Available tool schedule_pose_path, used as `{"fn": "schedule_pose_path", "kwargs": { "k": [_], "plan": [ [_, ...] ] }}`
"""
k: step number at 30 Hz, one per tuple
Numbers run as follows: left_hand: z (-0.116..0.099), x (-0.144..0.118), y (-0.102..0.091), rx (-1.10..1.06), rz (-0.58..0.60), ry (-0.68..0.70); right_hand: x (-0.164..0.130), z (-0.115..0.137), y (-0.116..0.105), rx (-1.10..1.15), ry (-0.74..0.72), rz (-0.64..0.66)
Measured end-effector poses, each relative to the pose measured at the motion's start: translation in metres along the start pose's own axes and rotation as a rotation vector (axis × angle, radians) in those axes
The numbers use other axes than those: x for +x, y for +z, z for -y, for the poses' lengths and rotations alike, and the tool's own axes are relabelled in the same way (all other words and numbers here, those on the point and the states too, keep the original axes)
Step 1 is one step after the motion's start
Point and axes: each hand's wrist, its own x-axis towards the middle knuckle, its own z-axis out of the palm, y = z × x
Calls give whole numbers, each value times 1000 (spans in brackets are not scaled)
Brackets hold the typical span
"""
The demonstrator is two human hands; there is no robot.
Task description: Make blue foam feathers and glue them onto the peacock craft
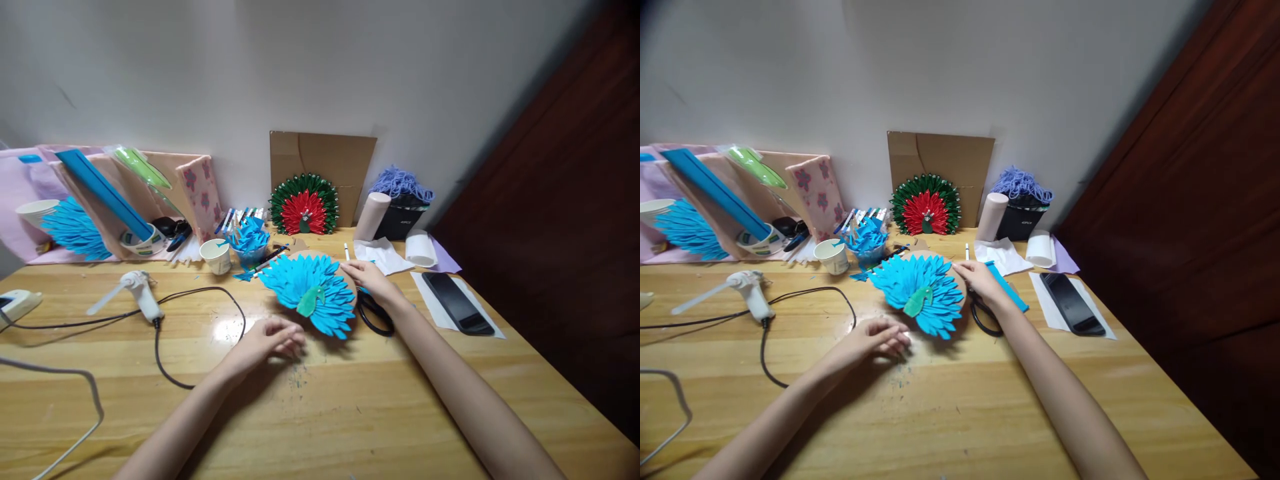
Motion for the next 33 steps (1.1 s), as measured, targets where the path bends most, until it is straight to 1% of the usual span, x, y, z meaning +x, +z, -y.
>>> {"fn": "schedule_pose_path", "kwargs": {
  "k": [2,3,4,5,6,7,10,11,13,15,17,19,20,22,24,26,28,30,31,33],
  "plan": [
    [-5,-9,6,96,151,-64,4,-4,-12,-30,-10,-63],
    [-9,-12,8,131,199,-80,5,-6,-16,-43,-11,-66],
    [-12,-15,10,149,216,-85,6,-9,-17,-56,-8,-55],
    [-15,-17,11,151,200,-76,5,-11,-16,-68,0,-35],
    [-19,-18,10,144,147,-48,4,-14,-12,-84,10,0],
    [-21,-17,9,133,64,-2,3,-17,-6,-99,18,41],
    [-24,-11,-4,100,-239,202,1,-25,15,-105,19,175],
    [-23,-9,-10,95,-332,260,2,-27,22,-86,19,187],
    [-19,-4,-25,126,-495,327,3,-30,30,-28,40,154],
    [-16,1,-40,276,-638,376,6,-30,33,28,69,104],
    [-15,7,-55,555,-753,435,7,-29,32,62,64,105],
    [-16,18,-71,857,-840,481,8,-29,31,58,19,134],
    [-17,24,-78,981,-862,486,8,-29,31,48,-2,150],
    [-19,37,-91,1149,-911,447,9,-31,31,21,-26,166],
    [-21,48,-100,1232,-934,382,8,-32,31,-10,-32,152],
    [-21,53,-105,1261,-947,340,7,-31,30,-53,-46,122],
    [-23,54,-105,1240,-969,330,4,-26,29,-113,-94,99],
    [-27,51,-102,1155,-987,343,2,-14,31,-167,-194,97],
    [-30,49,-100,1087,-980,355,2,-6,34,-185,-249,99],
    [-40,45,-94,923,-915,387,3,10,44,-201,-310,103]
  ]
}}
